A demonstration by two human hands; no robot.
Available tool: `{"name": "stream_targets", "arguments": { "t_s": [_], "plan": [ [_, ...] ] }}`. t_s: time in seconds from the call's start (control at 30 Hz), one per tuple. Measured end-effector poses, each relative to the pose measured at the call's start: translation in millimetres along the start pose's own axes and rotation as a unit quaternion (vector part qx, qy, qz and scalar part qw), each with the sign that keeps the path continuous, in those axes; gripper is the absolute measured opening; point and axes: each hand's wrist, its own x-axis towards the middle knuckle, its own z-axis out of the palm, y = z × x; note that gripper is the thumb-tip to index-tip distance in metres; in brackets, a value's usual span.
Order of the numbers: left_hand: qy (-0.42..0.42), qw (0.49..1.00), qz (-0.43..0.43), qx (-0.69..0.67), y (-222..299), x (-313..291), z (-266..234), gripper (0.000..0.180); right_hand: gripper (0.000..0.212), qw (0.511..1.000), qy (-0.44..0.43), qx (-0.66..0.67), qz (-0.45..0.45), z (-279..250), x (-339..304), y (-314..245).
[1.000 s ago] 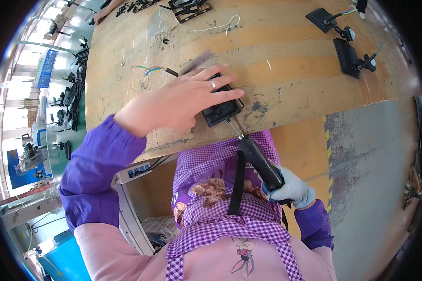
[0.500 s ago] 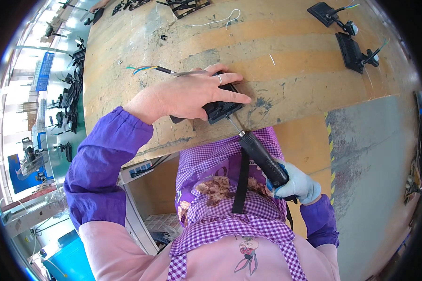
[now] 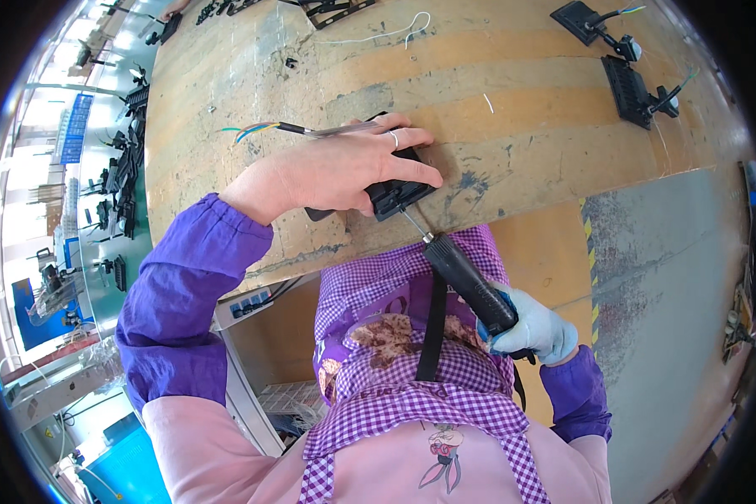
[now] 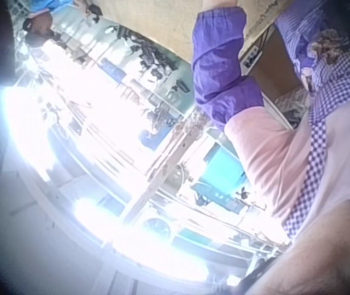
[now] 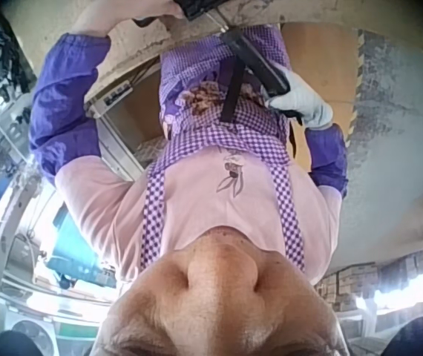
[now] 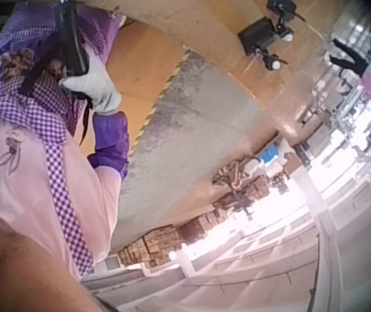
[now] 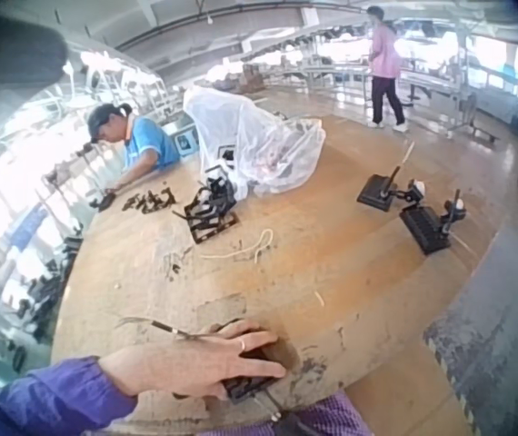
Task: The person screws brackets and a sensor module onto an electronic device housing using an electric screwdriver.
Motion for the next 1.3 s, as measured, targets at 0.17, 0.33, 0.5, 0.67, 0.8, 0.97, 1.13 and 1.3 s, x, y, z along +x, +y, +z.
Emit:
{"name": "stream_targets", "arguments": {
  "t_s": [0.17, 0.33, 0.5, 0.67, 0.8, 0.97, 1.13, 1.3],
  "plan": [
    [0.012, 1.000, 0.007, 0.010, -2.5, -0.2, 4.1, 0.079, 0.078, 1.000, 0.012, 0.002, 0.009, 1.8, -0.5, 0.2],
    [0.016, 1.000, 0.012, 0.014, -1.6, 0.2, 3.8, 0.079, 0.078, 1.000, 0.002, 0.022, 0.010, 4.0, -2.5, -2.0],
    [0.010, 1.000, 0.009, 0.014, -3.3, -0.2, 5.3, 0.079, 0.080, 0.999, 0.006, 0.042, 0.017, 9.3, -3.7, -2.8],
    [0.020, 0.999, 0.016, 0.033, -4.1, 0.1, 5.5, 0.079, 0.082, 0.998, 0.010, 0.061, 0.019, 12.5, -4.7, -0.5],
    [0.017, 0.999, 0.007, 0.033, -2.7, -0.6, 6.8, 0.078, 0.081, 0.996, 0.007, 0.085, 0.003, 17.5, -3.6, 0.2],
    [0.017, 0.999, 0.015, 0.035, -4.1, -0.6, 8.4, 0.077, 0.078, 0.995, 0.006, 0.098, -0.001, 23.9, -6.0, -1.5],
    [0.005, 0.999, 0.002, 0.035, -2.3, -0.7, 9.8, 0.078, 0.072, 0.993, 0.001, 0.118, 0.002, 29.8, -6.7, 0.1],
    [-0.012, 0.999, -0.012, 0.042, 2.4, -1.0, 8.7, 0.081, 0.070, 0.996, 0.002, 0.088, 0.001, 32.6, -8.9, -4.1]
  ]
}}
